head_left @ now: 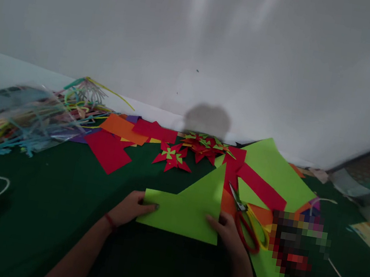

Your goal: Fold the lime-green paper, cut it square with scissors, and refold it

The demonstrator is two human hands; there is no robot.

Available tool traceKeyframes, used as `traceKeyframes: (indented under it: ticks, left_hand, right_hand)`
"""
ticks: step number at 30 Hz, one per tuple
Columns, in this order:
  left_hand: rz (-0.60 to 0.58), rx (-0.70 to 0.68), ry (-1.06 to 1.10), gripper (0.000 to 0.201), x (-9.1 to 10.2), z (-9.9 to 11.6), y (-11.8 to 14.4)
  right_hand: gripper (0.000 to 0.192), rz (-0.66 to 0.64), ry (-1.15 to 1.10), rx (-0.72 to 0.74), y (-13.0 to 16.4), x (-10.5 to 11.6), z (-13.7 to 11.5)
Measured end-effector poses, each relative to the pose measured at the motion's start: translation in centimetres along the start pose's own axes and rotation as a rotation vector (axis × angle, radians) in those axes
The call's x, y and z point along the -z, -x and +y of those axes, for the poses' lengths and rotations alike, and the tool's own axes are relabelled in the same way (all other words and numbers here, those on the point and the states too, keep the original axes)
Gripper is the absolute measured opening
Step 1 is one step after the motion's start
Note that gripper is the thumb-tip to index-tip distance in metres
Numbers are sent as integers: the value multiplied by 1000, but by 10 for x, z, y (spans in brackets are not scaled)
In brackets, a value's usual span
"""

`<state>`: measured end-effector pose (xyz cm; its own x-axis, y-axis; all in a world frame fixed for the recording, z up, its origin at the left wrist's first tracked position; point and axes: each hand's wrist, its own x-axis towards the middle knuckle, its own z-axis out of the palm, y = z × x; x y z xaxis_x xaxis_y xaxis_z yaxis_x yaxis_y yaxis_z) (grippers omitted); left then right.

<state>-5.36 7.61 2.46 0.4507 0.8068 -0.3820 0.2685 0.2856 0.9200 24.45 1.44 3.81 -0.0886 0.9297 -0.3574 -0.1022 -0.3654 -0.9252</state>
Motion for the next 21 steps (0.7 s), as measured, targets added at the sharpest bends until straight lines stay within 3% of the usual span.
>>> traceKeyframes:
  ticks: [3,8,15,21]
  left_hand:
    - [-29,3,-15,34,0,-1,0]
    - [-70,4,56,35,-1,-2,0]
    - [-17,109,126,36,-6,3,1]
    - [-17,81,76,34,-4,0,1]
  right_hand:
    - [38,43,19,-15,1,2,-1]
    - [35,0,24,31,-1,4,1]
    - [33,-39,29,23,-2,-1,2]
    - [34,-11,42,50,-2,0,6]
